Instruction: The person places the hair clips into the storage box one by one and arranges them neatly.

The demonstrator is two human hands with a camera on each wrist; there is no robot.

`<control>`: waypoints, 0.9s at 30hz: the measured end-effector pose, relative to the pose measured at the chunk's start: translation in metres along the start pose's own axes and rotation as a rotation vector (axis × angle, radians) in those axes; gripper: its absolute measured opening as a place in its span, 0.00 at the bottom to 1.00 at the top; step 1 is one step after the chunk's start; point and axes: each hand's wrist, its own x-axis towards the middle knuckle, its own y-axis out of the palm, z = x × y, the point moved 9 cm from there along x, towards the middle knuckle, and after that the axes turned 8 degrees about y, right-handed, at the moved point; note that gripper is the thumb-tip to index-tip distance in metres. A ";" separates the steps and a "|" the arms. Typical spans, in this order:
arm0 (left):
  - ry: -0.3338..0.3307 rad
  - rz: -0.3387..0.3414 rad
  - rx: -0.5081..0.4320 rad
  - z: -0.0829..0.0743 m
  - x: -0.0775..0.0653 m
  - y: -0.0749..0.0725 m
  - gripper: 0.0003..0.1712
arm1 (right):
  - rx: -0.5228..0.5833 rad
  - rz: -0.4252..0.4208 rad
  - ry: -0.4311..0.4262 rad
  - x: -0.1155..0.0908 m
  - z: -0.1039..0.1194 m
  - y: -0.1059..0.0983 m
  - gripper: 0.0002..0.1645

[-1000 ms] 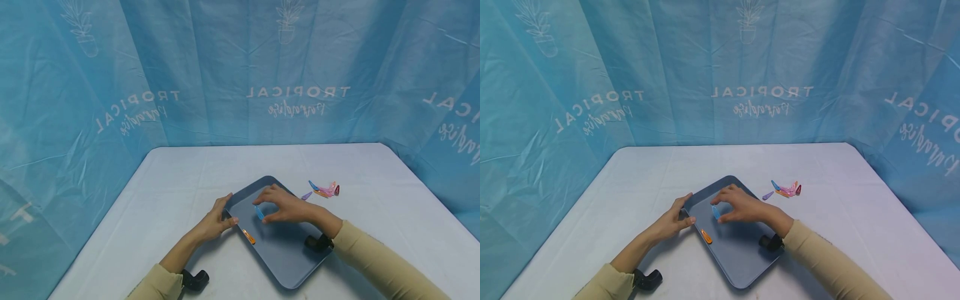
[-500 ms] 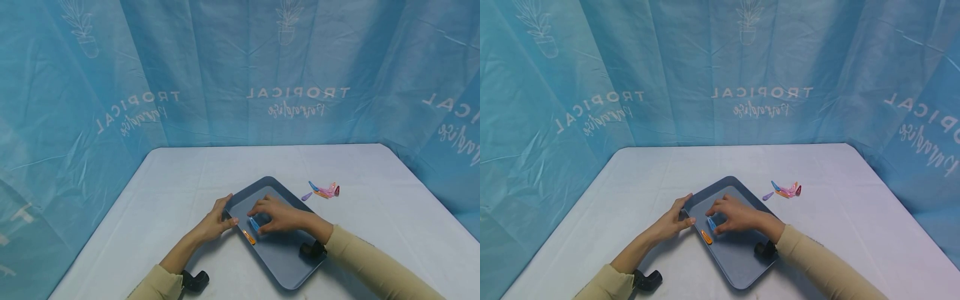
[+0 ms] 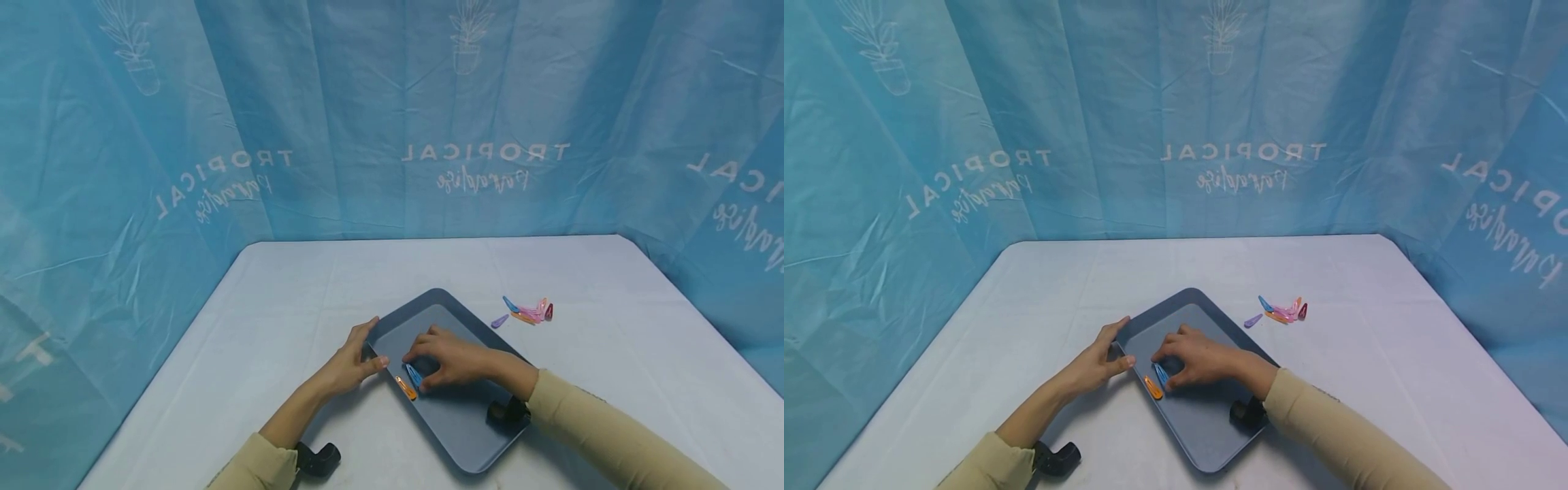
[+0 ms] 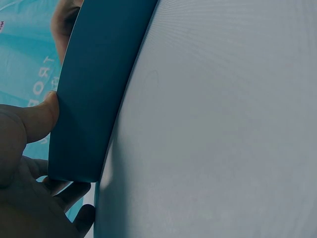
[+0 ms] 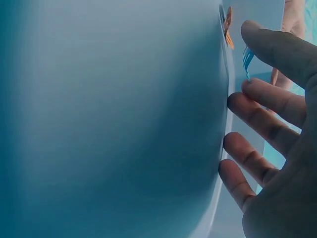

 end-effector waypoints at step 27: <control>-0.009 -0.007 0.012 0.002 0.000 0.001 0.45 | -0.024 0.008 -0.028 0.001 0.000 0.011 0.28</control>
